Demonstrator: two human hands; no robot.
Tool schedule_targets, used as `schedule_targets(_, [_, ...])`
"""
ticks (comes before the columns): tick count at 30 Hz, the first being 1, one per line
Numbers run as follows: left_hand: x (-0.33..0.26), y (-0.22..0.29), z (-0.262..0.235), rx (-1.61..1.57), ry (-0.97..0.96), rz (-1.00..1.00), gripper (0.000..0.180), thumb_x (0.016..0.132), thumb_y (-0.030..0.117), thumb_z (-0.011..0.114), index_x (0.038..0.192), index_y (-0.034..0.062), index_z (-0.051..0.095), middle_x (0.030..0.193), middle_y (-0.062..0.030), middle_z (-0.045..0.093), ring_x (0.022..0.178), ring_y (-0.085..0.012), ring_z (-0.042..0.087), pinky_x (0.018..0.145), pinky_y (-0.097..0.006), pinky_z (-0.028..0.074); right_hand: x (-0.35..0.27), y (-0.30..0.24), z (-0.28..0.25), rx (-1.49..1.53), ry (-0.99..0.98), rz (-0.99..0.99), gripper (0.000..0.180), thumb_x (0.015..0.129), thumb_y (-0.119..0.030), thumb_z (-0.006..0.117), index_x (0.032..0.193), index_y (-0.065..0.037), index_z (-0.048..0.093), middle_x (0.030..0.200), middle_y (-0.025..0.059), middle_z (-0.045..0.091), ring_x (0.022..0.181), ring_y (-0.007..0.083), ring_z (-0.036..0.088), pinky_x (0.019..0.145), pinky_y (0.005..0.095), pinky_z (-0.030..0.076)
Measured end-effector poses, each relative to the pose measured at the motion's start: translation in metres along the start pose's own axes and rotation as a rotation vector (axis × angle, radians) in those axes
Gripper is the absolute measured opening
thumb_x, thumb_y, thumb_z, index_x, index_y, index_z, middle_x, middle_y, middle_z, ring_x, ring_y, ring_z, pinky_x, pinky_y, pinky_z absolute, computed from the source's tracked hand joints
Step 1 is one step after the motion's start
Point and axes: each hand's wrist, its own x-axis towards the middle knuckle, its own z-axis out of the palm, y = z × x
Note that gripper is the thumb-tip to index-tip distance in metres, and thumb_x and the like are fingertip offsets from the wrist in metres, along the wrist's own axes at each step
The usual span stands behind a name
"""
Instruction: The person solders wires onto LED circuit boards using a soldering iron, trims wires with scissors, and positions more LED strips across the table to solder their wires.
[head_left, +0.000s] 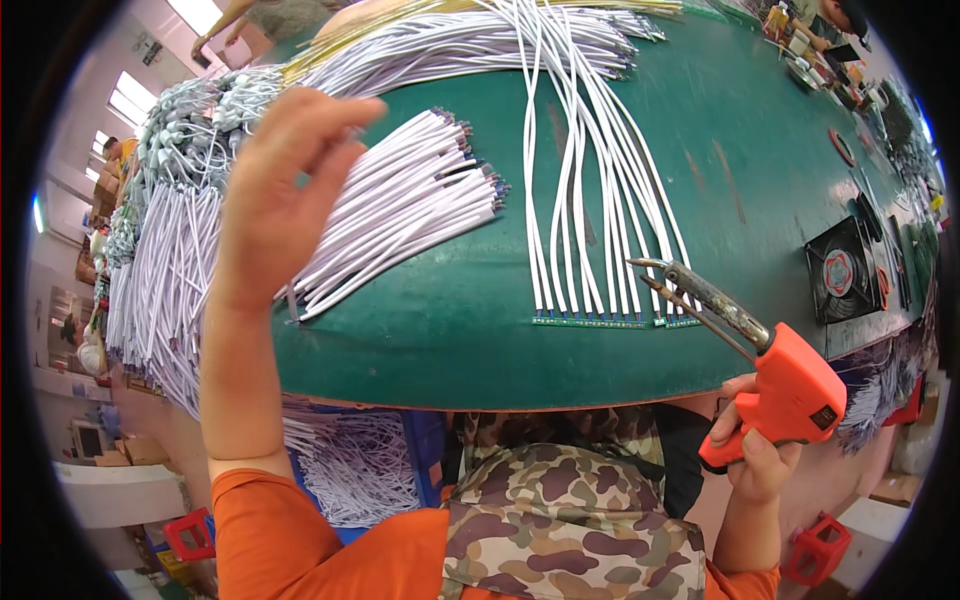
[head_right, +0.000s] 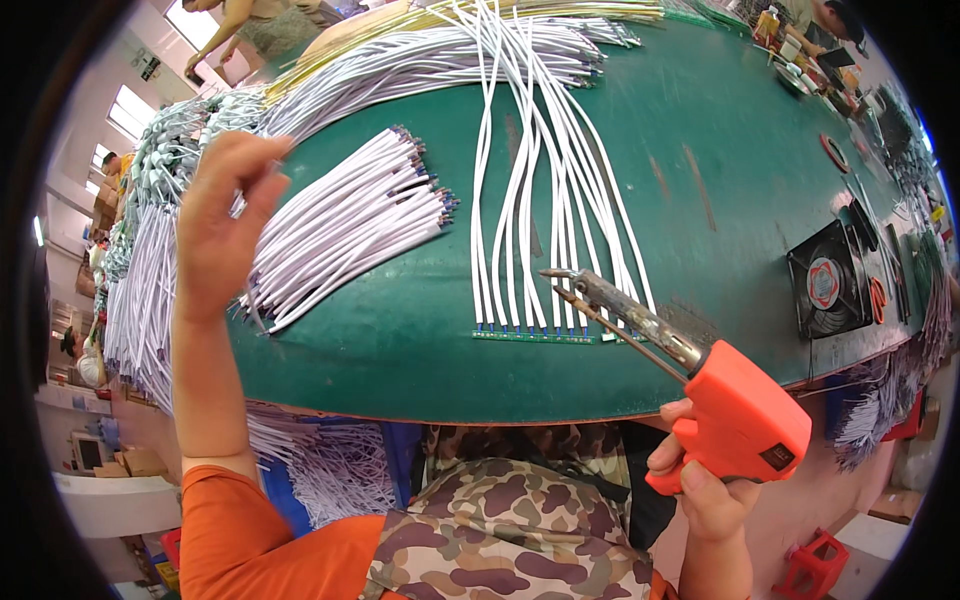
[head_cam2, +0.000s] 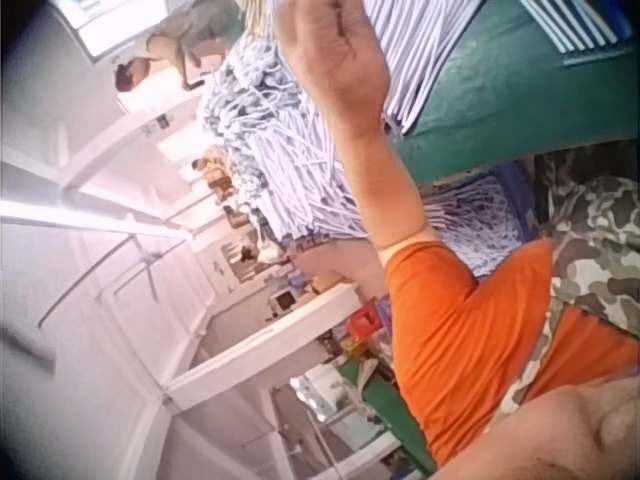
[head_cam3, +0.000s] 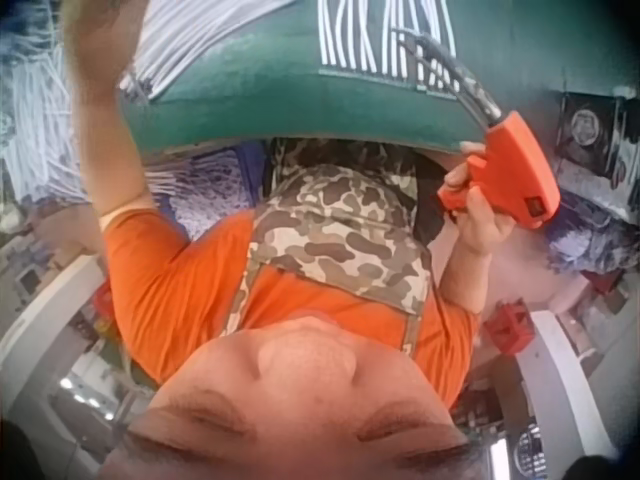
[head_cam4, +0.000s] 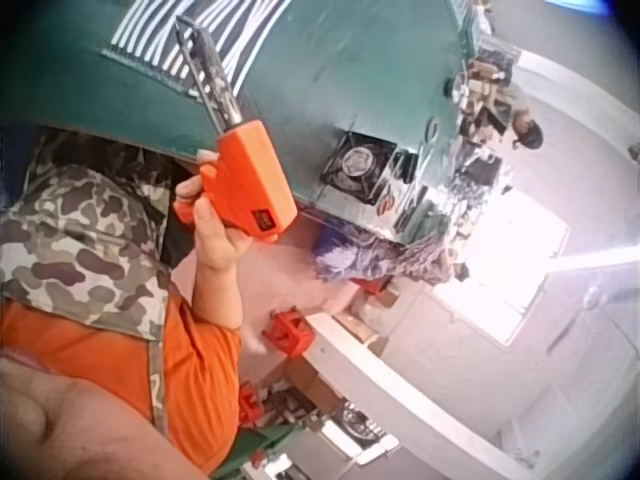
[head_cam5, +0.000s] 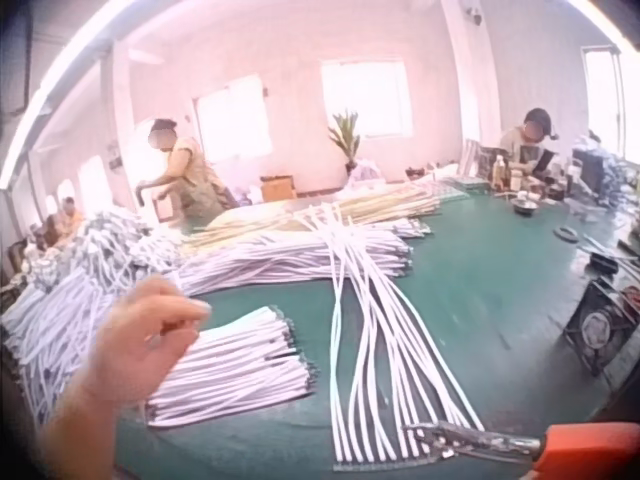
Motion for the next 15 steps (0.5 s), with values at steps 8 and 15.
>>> schedule_targets(8, [0.004,0.021,-0.013,0.090,-0.090,0.125,0.036,0.083,-0.011,0.071,0.117,0.0022,0.067,0.095,-0.0060,0.063,0.078,-0.0127,0.058,0.070,-0.026,0.049,0.002,-0.008,0.000,-0.028,-0.027,0.014,0.060,0.087,-0.014,0.070,0.137,0.011,0.048,0.122,0.0283,0.064,0.078,0.0205,0.071,0.073,0.0330,0.058])
schedule_targets(15, [-0.073,0.035,0.082,-0.353,-0.539,-0.085,0.036,0.085,0.002,0.073,0.119,0.0037,0.061,0.093,-0.0110,0.065,0.084,-0.0317,0.064,0.075,-0.042,0.052,0.001,0.000,0.007,-0.064,-0.053,0.201,0.070,0.088,-0.020,0.073,0.143,0.011,0.042,0.129,0.0290,0.060,0.083,0.0219,0.072,0.068,0.0312,0.061])
